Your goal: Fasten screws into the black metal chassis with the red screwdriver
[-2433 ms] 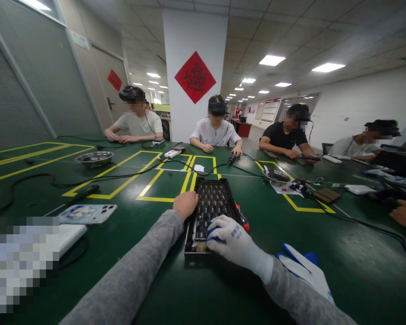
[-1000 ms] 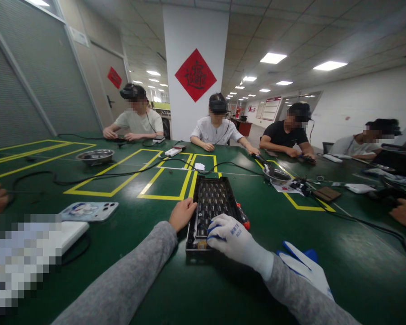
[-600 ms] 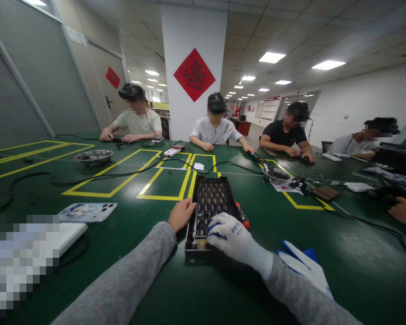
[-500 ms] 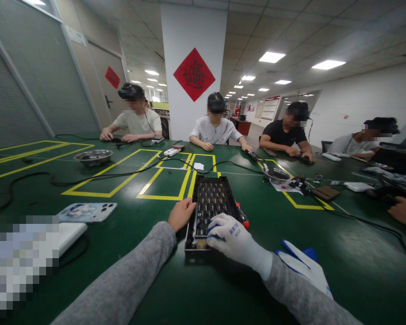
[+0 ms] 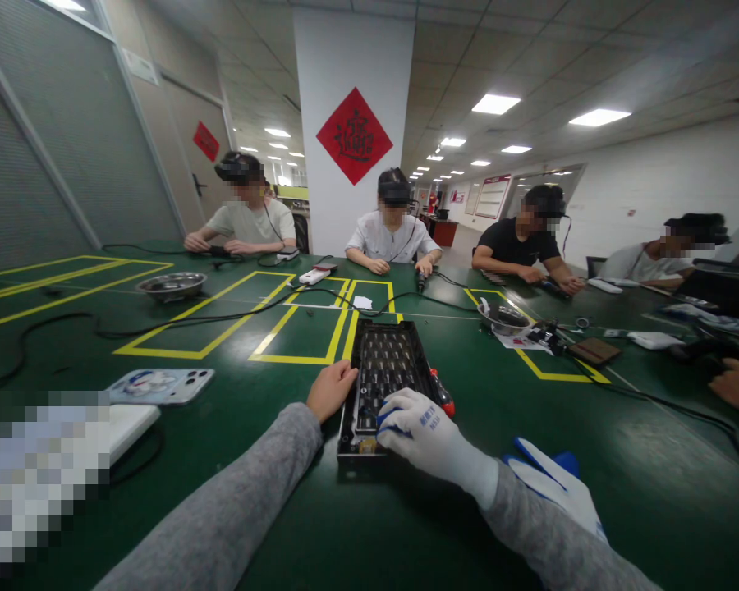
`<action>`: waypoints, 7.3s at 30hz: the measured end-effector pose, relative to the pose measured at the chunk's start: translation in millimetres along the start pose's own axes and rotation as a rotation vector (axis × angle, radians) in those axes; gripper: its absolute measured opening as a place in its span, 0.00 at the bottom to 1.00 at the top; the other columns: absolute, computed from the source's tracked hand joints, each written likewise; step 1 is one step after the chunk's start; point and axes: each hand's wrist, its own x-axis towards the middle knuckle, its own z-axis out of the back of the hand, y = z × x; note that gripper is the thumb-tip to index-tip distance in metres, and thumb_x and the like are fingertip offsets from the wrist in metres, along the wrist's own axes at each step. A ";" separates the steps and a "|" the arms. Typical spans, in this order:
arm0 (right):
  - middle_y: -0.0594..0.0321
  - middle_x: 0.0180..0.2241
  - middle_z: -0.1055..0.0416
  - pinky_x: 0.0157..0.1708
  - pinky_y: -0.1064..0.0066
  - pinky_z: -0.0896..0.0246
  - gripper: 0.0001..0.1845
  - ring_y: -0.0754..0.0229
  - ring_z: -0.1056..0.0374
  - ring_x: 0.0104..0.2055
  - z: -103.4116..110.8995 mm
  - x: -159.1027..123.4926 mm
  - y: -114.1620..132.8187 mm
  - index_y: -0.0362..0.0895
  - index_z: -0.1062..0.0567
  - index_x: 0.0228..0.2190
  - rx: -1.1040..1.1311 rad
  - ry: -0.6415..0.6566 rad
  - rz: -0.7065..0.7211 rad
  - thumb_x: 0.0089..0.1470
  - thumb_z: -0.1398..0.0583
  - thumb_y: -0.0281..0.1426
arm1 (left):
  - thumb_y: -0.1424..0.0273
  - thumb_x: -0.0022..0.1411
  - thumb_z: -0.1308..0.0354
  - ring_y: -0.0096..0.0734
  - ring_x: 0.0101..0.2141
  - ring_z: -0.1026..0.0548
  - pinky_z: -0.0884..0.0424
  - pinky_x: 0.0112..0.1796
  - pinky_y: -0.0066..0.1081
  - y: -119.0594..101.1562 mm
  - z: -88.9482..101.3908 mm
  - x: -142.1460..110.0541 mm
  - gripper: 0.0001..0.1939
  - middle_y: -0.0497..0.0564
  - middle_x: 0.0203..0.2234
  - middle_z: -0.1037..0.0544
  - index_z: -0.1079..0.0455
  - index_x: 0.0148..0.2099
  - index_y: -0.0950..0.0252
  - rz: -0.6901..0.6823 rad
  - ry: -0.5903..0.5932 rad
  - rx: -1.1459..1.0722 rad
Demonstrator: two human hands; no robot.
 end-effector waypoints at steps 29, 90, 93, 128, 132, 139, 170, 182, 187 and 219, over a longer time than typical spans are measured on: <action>0.63 0.39 0.29 0.48 0.65 0.43 0.11 0.59 0.38 0.46 -2.4 0.8 -3.9 0.47 0.22 0.30 0.007 0.018 0.010 0.55 0.43 0.36 | 0.63 0.57 0.54 0.25 0.22 0.40 0.49 0.26 0.26 -0.8 0.6 -0.2 0.16 0.42 0.17 0.42 0.50 0.21 0.64 0.001 -0.007 -0.004; 0.63 0.37 0.29 0.47 0.65 0.45 0.12 0.59 0.38 0.44 -3.7 -0.3 -2.3 0.47 0.22 0.29 -0.010 0.008 -0.025 0.54 0.43 0.39 | 0.63 0.58 0.54 0.26 0.22 0.40 0.47 0.26 0.27 -2.8 1.9 -0.1 0.16 0.43 0.17 0.42 0.51 0.21 0.63 0.015 0.011 0.003; 0.63 0.37 0.29 0.47 0.65 0.44 0.13 0.60 0.38 0.44 -3.1 0.0 -2.0 0.48 0.22 0.29 0.002 0.007 -0.039 0.55 0.44 0.39 | 0.63 0.58 0.54 0.26 0.22 0.40 0.48 0.26 0.26 -1.3 1.0 0.0 0.16 0.42 0.17 0.42 0.51 0.21 0.63 0.016 0.008 0.001; 0.63 0.38 0.28 0.48 0.64 0.45 0.14 0.58 0.38 0.46 0.6 -0.2 0.8 0.48 0.22 0.30 0.001 0.038 -0.032 0.55 0.45 0.40 | 0.64 0.58 0.54 0.26 0.23 0.40 0.48 0.27 0.26 -0.3 0.4 -0.5 0.16 0.43 0.18 0.41 0.50 0.22 0.64 0.000 0.001 0.011; 0.63 0.38 0.28 0.48 0.65 0.45 0.13 0.59 0.38 0.45 -1.9 -0.1 -1.1 0.47 0.22 0.30 -0.006 0.024 -0.013 0.55 0.44 0.39 | 0.63 0.58 0.54 0.25 0.23 0.40 0.48 0.27 0.26 -0.4 0.7 -1.0 0.16 0.43 0.17 0.42 0.51 0.22 0.64 -0.004 0.000 0.010; 0.63 0.37 0.29 0.48 0.65 0.45 0.12 0.59 0.38 0.44 -5.6 -1.1 -4.1 0.48 0.22 0.31 -0.012 -0.005 -0.021 0.55 0.44 0.39 | 0.64 0.58 0.54 0.25 0.22 0.40 0.48 0.26 0.26 -0.8 0.4 -0.9 0.16 0.43 0.17 0.41 0.50 0.22 0.64 -0.002 -0.001 0.009; 0.62 0.38 0.29 0.48 0.64 0.44 0.14 0.59 0.38 0.44 -0.2 -0.3 -0.4 0.47 0.22 0.31 -0.004 0.036 -0.028 0.55 0.44 0.40 | 0.64 0.58 0.54 0.26 0.22 0.40 0.48 0.26 0.26 -3.1 1.6 -1.6 0.16 0.43 0.17 0.41 0.50 0.21 0.64 0.005 -0.002 0.007; 0.62 0.37 0.30 0.46 0.64 0.44 0.12 0.59 0.38 0.44 -0.6 -1.3 -0.5 0.47 0.22 0.31 -0.017 0.027 -0.031 0.54 0.43 0.39 | 0.64 0.57 0.54 0.26 0.22 0.40 0.47 0.26 0.26 -3.6 2.0 -1.8 0.16 0.43 0.17 0.41 0.51 0.21 0.63 0.014 0.003 0.007; 0.62 0.37 0.30 0.46 0.64 0.44 0.14 0.59 0.38 0.43 -0.7 -2.3 -0.3 0.47 0.22 0.31 -0.008 0.014 -0.033 0.54 0.44 0.41 | 0.63 0.58 0.54 0.26 0.22 0.40 0.47 0.26 0.27 -3.4 2.3 -1.6 0.16 0.43 0.17 0.42 0.51 0.21 0.63 0.011 0.003 0.001; 0.58 0.48 0.31 0.53 0.61 0.44 0.18 0.56 0.37 0.51 34.9 11.7 -38.6 0.46 0.31 0.49 0.049 -0.320 -0.292 0.58 0.50 0.35 | 0.66 0.53 0.46 0.25 0.22 0.42 0.46 0.26 0.26 -14.2 8.3 -7.1 0.06 0.41 0.17 0.44 0.34 0.30 0.64 -0.086 -0.073 -0.049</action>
